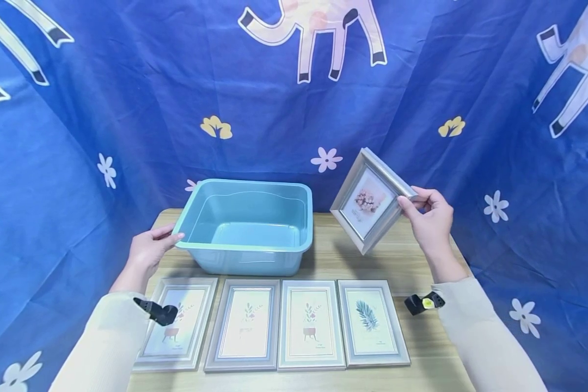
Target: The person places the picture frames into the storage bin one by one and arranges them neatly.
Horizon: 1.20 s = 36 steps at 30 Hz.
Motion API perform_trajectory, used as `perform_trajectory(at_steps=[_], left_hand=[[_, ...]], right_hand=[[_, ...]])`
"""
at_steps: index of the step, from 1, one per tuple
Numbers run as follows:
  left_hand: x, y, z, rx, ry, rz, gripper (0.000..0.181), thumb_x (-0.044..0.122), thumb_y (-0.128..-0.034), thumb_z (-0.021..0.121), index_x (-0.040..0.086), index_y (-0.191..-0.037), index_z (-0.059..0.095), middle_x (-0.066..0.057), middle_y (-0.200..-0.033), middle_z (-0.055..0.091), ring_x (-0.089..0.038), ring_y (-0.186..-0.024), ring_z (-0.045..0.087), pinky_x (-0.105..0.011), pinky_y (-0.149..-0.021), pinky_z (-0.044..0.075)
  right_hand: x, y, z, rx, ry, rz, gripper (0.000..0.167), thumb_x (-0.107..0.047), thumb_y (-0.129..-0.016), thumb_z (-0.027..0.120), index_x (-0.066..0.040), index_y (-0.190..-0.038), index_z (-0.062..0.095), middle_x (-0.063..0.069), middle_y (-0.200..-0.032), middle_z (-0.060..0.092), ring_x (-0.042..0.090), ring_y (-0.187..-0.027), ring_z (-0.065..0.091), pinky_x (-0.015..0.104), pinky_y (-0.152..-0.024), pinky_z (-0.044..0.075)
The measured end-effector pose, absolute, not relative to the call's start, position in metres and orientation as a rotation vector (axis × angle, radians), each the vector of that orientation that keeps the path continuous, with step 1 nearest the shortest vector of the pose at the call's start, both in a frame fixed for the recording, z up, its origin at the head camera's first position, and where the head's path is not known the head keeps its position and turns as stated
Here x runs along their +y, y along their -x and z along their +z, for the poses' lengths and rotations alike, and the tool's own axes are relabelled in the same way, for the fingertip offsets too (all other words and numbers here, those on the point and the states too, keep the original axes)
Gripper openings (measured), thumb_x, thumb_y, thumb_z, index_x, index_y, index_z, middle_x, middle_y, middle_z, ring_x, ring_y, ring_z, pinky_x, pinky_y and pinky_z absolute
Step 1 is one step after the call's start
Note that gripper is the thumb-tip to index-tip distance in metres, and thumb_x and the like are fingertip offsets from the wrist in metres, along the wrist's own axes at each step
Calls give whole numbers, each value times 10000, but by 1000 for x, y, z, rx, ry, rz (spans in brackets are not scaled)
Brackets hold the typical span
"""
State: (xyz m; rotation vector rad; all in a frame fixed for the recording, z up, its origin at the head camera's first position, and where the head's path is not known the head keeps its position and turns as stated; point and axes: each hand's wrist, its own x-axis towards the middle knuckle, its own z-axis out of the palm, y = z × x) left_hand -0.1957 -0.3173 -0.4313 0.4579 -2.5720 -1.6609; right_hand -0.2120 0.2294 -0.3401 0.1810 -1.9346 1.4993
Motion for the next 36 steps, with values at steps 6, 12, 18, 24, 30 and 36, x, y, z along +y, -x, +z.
perform_trajectory(at_steps=[6, 12, 18, 24, 30, 36], left_hand=[[-318, 197, -432, -2586, -478, -1647, 643, 379, -914, 637, 21, -1412, 444, -219, -1356, 487, 13, -917, 531, -166, -800, 508], [-317, 197, -432, -2596, -482, -1643, 654, 396, -908, 639, 32, -1414, 444, -212, -1362, 485, -27, -967, 538, -203, -837, 511], [-317, 197, -431, -2575, -481, -1659, 642, 367, -910, 646, 19, -1410, 443, -227, -1358, 480, 24, -908, 527, -160, -788, 513], [-317, 197, -432, -2558, -467, -1668, 632, 338, -913, 651, 0, -1403, 442, -247, -1355, 471, 74, -850, 512, -114, -743, 498], [-318, 197, -433, -2552, -455, -1674, 635, 345, -911, 652, -1, -1402, 445, -252, -1357, 468, 74, -857, 516, -122, -760, 500], [-318, 198, -434, -2542, -460, -1690, 636, 345, -909, 654, 2, -1403, 446, -254, -1362, 461, 73, -850, 519, -117, -750, 499]], right_hand=[[196, 198, -323, -1856, -184, 1502, 304, 44, -788, 747, 174, -1027, 611, -50, -699, 577, 22, -612, 534, 117, -556, 507], [181, 209, -329, -1754, -164, 1519, 323, -11, -769, 785, 133, -1016, 635, -35, -687, 586, 43, -610, 540, 124, -548, 499], [157, 214, -323, -1685, -178, 1541, 316, 5, -765, 782, 139, -1005, 627, 17, -709, 607, 55, -616, 546, 134, -529, 484], [125, 199, -303, -1643, -203, 1576, 279, 64, -776, 743, 182, -982, 597, 23, -762, 621, 46, -638, 545, 129, -549, 489], [103, 194, -298, -1644, -175, 1621, 251, 54, -782, 741, 153, -970, 606, 123, -800, 650, 48, -657, 560, 142, -564, 508], [86, 194, -304, -1675, -144, 1585, 270, 55, -774, 751, 164, -967, 598, 232, -814, 650, 76, -654, 557, 152, -547, 482]])
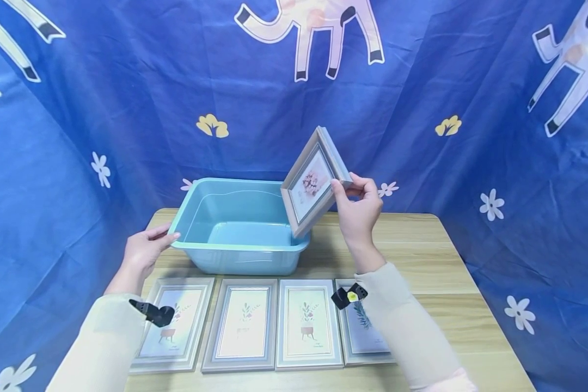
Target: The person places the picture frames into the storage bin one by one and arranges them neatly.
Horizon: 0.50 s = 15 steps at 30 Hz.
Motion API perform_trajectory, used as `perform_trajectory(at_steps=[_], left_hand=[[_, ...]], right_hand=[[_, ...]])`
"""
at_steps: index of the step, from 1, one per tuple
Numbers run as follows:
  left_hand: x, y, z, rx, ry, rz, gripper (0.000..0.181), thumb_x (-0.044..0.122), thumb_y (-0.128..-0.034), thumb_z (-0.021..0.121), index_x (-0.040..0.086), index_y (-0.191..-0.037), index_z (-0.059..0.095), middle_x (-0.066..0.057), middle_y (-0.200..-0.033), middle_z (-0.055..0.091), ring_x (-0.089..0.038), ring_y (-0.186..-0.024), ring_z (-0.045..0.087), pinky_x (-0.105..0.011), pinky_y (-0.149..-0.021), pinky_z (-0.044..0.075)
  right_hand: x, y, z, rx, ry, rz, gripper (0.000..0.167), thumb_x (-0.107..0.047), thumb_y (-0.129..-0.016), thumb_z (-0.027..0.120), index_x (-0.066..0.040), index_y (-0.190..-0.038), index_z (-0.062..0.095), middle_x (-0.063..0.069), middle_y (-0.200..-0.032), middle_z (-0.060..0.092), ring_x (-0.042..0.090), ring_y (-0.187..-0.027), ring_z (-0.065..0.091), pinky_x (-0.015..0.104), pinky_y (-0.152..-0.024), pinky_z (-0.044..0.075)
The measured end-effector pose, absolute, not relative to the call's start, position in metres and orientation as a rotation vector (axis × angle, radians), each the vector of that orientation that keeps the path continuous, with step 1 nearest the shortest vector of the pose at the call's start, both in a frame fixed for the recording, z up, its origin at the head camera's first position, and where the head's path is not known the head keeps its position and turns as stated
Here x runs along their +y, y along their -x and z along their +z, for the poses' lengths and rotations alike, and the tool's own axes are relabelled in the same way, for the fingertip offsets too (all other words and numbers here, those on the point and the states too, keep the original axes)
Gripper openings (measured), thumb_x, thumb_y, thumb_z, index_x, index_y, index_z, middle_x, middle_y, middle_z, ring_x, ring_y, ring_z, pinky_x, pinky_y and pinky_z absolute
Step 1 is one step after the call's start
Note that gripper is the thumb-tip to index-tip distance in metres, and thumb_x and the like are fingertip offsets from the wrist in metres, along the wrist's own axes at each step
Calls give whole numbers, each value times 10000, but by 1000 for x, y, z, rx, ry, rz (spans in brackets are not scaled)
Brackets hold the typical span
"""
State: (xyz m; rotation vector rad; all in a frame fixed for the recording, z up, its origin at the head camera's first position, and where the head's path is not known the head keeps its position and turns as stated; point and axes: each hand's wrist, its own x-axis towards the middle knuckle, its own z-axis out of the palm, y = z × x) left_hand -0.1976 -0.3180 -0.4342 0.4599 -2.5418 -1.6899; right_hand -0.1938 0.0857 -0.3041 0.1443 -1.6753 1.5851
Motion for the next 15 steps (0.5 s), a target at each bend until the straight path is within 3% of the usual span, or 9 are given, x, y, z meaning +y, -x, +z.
perform_trajectory(at_steps=[9, 15], left_hand=[[-316, 196, -433, -2566, -463, -1664, 614, 339, -925, 632, 11, -1408, 442, -244, -1364, 466, 51, -876, 512, -141, -771, 504], [-313, 194, -432, -2552, -466, -1669, 603, 317, -925, 638, 1, -1401, 447, -250, -1357, 467, 67, -855, 513, -125, -757, 501]], right_hand=[[67, 192, -318, -1711, -124, 1517, 273, 44, -764, 766, 146, -965, 612, 239, -874, 603, 327, -702, 585, 218, -562, 489], [62, 204, -338, -1721, -130, 1518, 290, -11, -762, 792, 106, -969, 626, 209, -892, 591, 319, -721, 602, 343, -581, 547]])
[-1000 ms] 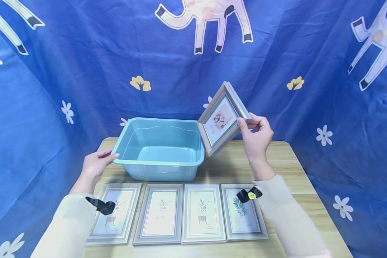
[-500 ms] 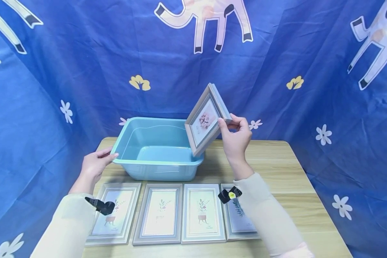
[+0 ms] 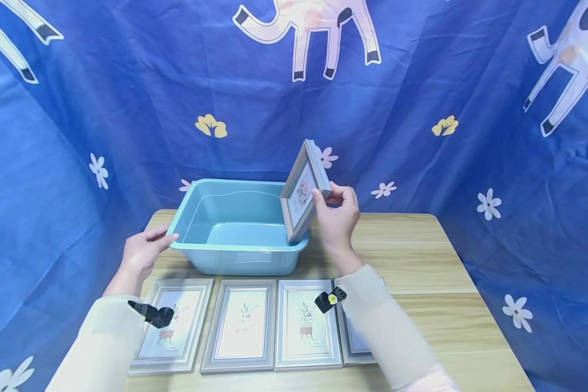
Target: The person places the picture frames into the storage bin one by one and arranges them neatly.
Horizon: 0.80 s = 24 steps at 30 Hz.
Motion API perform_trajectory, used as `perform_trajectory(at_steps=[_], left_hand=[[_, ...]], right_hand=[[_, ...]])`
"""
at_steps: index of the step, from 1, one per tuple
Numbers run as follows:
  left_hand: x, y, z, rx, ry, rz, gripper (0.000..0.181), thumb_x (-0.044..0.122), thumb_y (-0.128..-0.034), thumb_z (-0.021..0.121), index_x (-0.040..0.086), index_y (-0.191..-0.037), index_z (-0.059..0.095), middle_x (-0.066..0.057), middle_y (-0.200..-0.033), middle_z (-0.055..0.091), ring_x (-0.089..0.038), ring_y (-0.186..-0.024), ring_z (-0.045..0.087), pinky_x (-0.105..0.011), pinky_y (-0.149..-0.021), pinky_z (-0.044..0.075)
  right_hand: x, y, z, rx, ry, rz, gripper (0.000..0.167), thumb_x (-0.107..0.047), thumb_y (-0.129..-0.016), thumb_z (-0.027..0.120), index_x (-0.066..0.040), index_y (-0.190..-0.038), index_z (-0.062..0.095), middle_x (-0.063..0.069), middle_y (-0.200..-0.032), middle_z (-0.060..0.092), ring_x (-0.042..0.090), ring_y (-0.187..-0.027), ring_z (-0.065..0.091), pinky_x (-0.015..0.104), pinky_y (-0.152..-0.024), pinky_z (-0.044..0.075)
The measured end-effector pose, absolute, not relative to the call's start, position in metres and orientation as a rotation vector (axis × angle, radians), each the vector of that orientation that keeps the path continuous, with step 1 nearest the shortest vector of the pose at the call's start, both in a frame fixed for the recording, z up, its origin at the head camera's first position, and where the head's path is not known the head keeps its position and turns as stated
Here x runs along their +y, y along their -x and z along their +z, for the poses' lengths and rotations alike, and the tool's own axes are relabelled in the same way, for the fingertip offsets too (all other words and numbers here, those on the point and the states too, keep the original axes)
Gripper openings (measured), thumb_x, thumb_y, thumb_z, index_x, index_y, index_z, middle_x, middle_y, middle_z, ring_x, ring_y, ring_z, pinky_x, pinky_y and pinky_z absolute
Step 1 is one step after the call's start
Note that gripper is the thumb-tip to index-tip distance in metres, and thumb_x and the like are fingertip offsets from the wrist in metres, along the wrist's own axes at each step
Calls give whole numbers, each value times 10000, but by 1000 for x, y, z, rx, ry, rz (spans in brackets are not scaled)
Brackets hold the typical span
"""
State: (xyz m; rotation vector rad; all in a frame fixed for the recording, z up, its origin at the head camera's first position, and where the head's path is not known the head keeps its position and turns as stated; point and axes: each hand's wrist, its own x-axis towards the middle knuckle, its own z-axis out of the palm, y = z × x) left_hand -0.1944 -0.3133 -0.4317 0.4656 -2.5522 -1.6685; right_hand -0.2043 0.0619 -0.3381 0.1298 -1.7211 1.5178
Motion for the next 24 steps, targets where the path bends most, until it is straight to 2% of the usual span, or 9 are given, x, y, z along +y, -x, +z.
perform_trajectory(at_steps=[2, 4, 10, 24], left_hand=[[-313, 194, -432, -2550, -463, -1671, 602, 315, -927, 635, -4, -1401, 445, -254, -1357, 466, 64, -857, 512, -129, -761, 503], [-314, 194, -433, -2555, -464, -1662, 604, 322, -928, 631, -2, -1402, 445, -253, -1357, 468, 63, -856, 510, -134, -765, 504], [-313, 194, -434, -2558, -473, -1659, 610, 333, -924, 635, 1, -1401, 449, -246, -1356, 468, 74, -834, 515, -128, -751, 501], [-315, 197, -434, -2546, -467, -1667, 614, 328, -911, 655, -10, -1387, 462, -225, -1318, 501, 84, -819, 517, -119, -740, 502]], right_hand=[[62, 212, -350, -1729, -139, 1510, 299, -58, -765, 805, 75, -971, 633, 177, -899, 593, 283, -723, 607, 352, -583, 559], [62, 220, -362, -1738, -148, 1494, 310, -106, -765, 815, 42, -971, 638, 139, -905, 594, 239, -724, 609, 301, -582, 560], [58, 222, -373, -1773, -160, 1458, 293, -108, -773, 809, 24, -963, 630, 100, -904, 581, 194, -729, 606, 249, -601, 562], [48, 230, -395, -1831, -155, 1346, 277, -101, -776, 801, 24, -950, 624, 110, -878, 571, 212, -721, 588, 267, -622, 543]])
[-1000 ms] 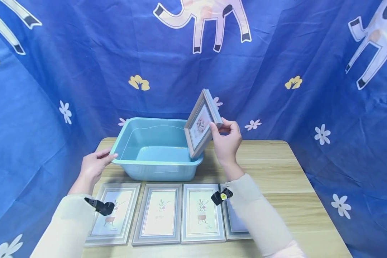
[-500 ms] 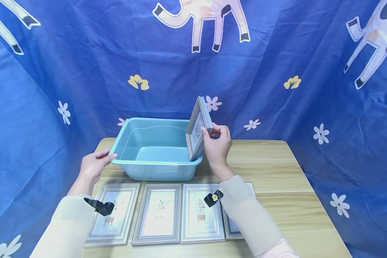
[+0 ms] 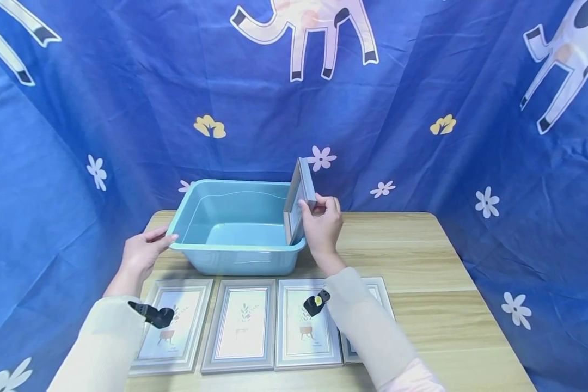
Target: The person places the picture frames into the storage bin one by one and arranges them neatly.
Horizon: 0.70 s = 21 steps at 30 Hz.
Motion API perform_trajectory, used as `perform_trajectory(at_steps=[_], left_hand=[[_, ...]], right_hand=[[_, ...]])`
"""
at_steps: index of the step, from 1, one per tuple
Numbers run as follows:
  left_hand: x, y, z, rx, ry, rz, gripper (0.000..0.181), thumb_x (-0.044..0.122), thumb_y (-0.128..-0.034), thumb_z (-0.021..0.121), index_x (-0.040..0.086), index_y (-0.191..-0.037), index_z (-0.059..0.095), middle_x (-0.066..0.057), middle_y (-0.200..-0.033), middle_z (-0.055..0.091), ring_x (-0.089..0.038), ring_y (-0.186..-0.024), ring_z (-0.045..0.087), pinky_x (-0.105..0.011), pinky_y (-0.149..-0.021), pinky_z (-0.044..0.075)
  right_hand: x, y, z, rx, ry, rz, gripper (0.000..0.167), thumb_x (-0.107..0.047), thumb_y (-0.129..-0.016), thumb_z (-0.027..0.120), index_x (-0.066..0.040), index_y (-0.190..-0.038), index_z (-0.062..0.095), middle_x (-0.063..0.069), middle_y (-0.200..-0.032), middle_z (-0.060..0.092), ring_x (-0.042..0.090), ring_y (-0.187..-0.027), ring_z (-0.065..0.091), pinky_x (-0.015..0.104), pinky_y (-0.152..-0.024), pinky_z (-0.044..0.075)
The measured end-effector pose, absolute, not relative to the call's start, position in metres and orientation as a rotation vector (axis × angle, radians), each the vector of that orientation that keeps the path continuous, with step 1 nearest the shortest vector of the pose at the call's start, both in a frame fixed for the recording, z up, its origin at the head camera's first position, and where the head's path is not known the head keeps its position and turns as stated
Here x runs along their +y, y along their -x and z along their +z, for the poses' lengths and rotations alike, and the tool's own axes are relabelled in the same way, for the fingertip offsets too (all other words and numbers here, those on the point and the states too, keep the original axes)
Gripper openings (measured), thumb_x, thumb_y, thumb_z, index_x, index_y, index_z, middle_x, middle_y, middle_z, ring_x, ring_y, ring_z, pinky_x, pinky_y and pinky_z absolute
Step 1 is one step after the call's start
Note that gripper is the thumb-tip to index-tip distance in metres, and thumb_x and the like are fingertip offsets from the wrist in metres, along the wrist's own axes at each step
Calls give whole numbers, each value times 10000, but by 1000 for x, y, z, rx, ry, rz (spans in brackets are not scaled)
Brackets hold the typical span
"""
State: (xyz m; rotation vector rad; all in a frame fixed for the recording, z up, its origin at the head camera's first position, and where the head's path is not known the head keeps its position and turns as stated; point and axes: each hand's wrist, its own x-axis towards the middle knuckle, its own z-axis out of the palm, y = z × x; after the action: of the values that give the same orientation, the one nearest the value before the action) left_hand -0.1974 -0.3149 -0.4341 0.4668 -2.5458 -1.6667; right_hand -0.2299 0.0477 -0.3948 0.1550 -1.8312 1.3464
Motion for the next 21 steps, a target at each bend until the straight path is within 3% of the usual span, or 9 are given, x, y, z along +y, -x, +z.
perform_trajectory(at_steps=[5, 9, 16, 21], left_hand=[[-316, 199, -435, -2535, -472, -1672, 613, 323, -905, 664, -13, -1380, 471, -162, -1261, 541, 89, -802, 525, -113, -725, 499], [-316, 200, -435, -2529, -467, -1679, 619, 325, -904, 664, -16, -1381, 467, -179, -1279, 528, 90, -805, 524, -108, -728, 497], [-316, 200, -435, -2525, -475, -1683, 609, 311, -907, 664, -12, -1384, 466, -156, -1265, 540, 86, -809, 525, -118, -738, 502], [-315, 199, -434, -2535, -479, -1679, 609, 318, -913, 654, -3, -1392, 458, -211, -1325, 500, 86, -813, 518, -117, -738, 500]], right_hand=[[44, 232, -402, -1858, -139, 1329, 284, -127, -781, 803, 17, -950, 626, 108, -881, 565, 217, -728, 590, 321, -633, 556], [41, 233, -409, -1888, -119, 1335, 286, -129, -780, 802, 16, -952, 625, 107, -891, 566, 220, -739, 593, 355, -657, 558], [35, 233, -420, -1943, -63, 1341, 286, -146, -790, 797, 5, -965, 629, 97, -895, 567, 201, -750, 594, 275, -667, 543], [32, 232, -426, -1966, -34, 1330, 298, -167, -792, 797, 0, -969, 625, 92, -901, 570, 196, -752, 594, 263, -670, 537]])
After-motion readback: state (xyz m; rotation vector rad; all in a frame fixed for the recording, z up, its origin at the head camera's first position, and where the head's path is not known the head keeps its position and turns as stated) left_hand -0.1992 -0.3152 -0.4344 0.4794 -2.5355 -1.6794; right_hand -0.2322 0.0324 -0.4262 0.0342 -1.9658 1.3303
